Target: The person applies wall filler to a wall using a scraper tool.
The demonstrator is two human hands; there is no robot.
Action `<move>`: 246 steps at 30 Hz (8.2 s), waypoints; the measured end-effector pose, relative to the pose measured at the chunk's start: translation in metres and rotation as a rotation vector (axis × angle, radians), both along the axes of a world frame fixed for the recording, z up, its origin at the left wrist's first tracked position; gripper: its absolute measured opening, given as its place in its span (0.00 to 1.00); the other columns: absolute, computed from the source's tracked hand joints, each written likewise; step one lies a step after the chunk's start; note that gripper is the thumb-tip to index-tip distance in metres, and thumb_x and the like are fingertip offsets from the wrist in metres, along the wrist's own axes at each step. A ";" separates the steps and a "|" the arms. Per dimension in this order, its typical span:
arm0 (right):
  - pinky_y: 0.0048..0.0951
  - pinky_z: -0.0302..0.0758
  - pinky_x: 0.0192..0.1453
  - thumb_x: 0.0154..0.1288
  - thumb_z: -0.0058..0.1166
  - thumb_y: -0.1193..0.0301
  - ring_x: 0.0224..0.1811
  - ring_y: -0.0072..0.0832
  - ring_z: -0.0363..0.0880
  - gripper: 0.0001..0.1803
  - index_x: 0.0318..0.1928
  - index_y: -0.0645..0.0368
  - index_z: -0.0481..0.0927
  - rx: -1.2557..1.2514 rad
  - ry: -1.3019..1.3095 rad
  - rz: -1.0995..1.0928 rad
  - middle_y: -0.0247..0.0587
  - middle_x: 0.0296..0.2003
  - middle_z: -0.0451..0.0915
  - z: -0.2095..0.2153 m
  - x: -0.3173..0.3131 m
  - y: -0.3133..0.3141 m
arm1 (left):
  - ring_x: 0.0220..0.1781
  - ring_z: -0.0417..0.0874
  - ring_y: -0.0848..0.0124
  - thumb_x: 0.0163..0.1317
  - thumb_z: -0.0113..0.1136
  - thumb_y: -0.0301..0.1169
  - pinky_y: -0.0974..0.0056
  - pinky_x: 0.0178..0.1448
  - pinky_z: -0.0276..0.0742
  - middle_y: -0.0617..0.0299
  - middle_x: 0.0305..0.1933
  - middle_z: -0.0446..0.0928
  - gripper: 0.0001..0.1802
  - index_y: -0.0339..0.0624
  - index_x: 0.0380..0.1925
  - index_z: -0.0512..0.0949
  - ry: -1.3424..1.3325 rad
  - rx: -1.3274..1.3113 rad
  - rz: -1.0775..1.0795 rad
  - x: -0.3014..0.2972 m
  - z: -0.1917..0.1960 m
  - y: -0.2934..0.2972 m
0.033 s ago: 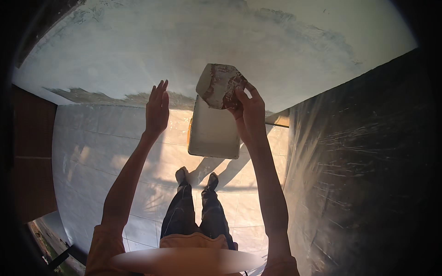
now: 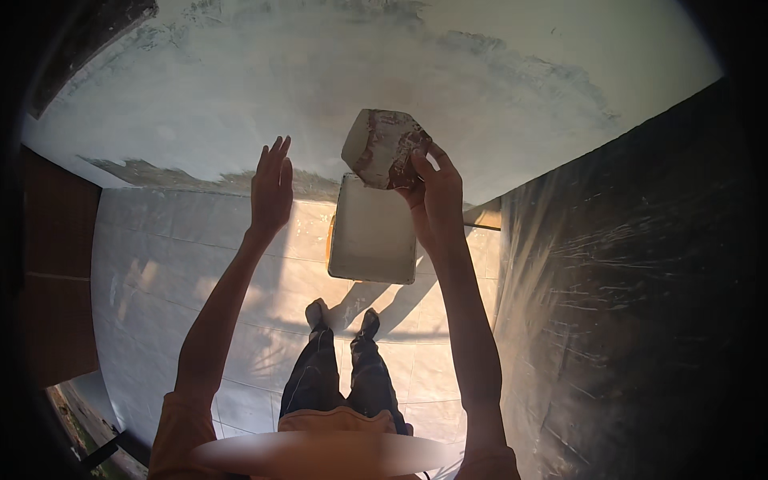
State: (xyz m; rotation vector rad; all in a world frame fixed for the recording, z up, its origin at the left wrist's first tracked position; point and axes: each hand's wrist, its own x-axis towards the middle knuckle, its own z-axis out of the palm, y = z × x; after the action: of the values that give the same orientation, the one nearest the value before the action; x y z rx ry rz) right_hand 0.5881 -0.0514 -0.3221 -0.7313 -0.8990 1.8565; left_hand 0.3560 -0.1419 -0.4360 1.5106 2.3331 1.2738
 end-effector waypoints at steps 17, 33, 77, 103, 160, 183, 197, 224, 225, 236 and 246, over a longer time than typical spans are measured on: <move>0.30 0.87 0.48 0.72 0.39 0.76 0.42 0.28 0.83 0.14 0.52 0.70 0.72 0.538 0.213 -0.117 0.45 0.44 0.79 0.312 -0.024 -0.037 | 0.75 0.56 0.43 0.73 0.42 0.39 0.43 0.73 0.54 0.49 0.68 0.67 0.24 0.46 0.66 0.68 0.690 0.773 0.147 -0.079 0.377 -0.013; 0.35 0.84 0.57 0.72 0.41 0.79 0.49 0.36 0.82 0.14 0.52 0.78 0.69 0.646 0.315 -0.163 0.53 0.49 0.76 0.376 -0.065 -0.060 | 0.77 0.54 0.51 0.72 0.42 0.45 0.42 0.72 0.51 0.57 0.71 0.66 0.25 0.54 0.66 0.68 0.878 0.996 0.242 -0.154 0.455 -0.044; 0.47 0.59 0.73 0.57 0.60 0.74 0.66 0.36 0.71 0.14 0.45 0.51 0.85 2.259 -0.669 -1.053 0.35 0.56 0.79 0.279 -0.282 0.115 | 0.77 0.52 0.50 0.66 0.45 0.31 0.46 0.73 0.44 0.55 0.72 0.63 0.26 0.46 0.65 0.68 0.899 1.107 0.161 -0.262 0.425 0.141; 0.28 0.80 0.48 0.69 0.50 0.81 0.47 0.34 0.85 0.18 0.58 0.70 0.75 1.609 -0.406 -0.984 0.56 0.46 0.83 0.298 -0.238 0.046 | 0.76 0.56 0.53 0.62 0.49 0.33 0.47 0.72 0.47 0.59 0.69 0.67 0.24 0.50 0.60 0.74 0.855 1.119 0.187 -0.258 0.440 0.139; 0.17 0.74 0.37 0.68 0.52 0.78 0.31 0.16 0.76 0.21 0.59 0.76 0.72 1.170 -0.058 -1.128 0.44 0.36 0.84 0.341 -0.255 0.076 | 0.74 0.59 0.52 0.60 0.49 0.32 0.47 0.72 0.50 0.58 0.68 0.69 0.25 0.49 0.59 0.75 0.864 1.132 0.231 -0.256 0.445 0.145; 0.15 0.71 0.37 0.68 0.54 0.76 0.32 0.13 0.73 0.21 0.59 0.74 0.73 1.180 -0.051 -0.969 0.37 0.36 0.82 0.335 -0.273 0.081 | 0.74 0.59 0.52 0.62 0.48 0.34 0.48 0.72 0.49 0.58 0.67 0.69 0.24 0.48 0.59 0.75 0.875 1.123 0.222 -0.255 0.447 0.142; 0.17 0.73 0.39 0.69 0.52 0.78 0.33 0.15 0.75 0.20 0.59 0.72 0.74 1.168 -0.066 -1.043 0.40 0.38 0.83 0.331 -0.255 0.090 | 0.75 0.56 0.53 0.65 0.45 0.34 0.49 0.72 0.48 0.58 0.69 0.67 0.24 0.47 0.61 0.73 0.911 1.084 0.255 -0.258 0.444 0.142; 0.17 0.75 0.41 0.68 0.52 0.79 0.36 0.16 0.76 0.22 0.61 0.72 0.72 1.147 -0.052 -0.852 0.40 0.41 0.83 0.338 -0.290 0.072 | 0.76 0.55 0.52 0.65 0.46 0.32 0.48 0.72 0.46 0.57 0.69 0.67 0.23 0.46 0.61 0.72 0.864 1.104 0.226 -0.256 0.445 0.140; 0.20 0.77 0.43 0.68 0.52 0.79 0.38 0.19 0.78 0.22 0.61 0.72 0.71 1.100 0.052 -0.882 0.43 0.43 0.82 0.339 -0.279 0.080 | 0.76 0.55 0.52 0.65 0.46 0.32 0.48 0.72 0.46 0.57 0.69 0.67 0.23 0.46 0.61 0.72 0.866 1.108 0.236 -0.257 0.444 0.141; 0.16 0.71 0.35 0.67 0.55 0.77 0.31 0.12 0.71 0.22 0.59 0.75 0.72 1.195 -0.084 -0.811 0.37 0.36 0.82 0.339 -0.299 0.063 | 0.76 0.56 0.53 0.64 0.46 0.31 0.48 0.73 0.46 0.58 0.69 0.67 0.23 0.47 0.60 0.73 0.836 1.117 0.220 -0.253 0.445 0.139; 0.23 0.79 0.45 0.68 0.53 0.77 0.41 0.21 0.81 0.20 0.58 0.73 0.74 1.115 0.163 -0.951 0.45 0.44 0.83 0.358 -0.255 0.067 | 0.76 0.56 0.52 0.64 0.45 0.33 0.48 0.72 0.47 0.58 0.69 0.67 0.24 0.47 0.61 0.73 0.868 1.108 0.216 -0.252 0.444 0.144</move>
State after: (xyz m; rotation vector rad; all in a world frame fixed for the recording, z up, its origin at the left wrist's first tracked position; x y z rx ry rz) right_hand 0.3336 0.0156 0.0360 -0.1872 -1.0351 0.4125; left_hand 0.1043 0.0018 0.0082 2.5496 2.2664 2.6831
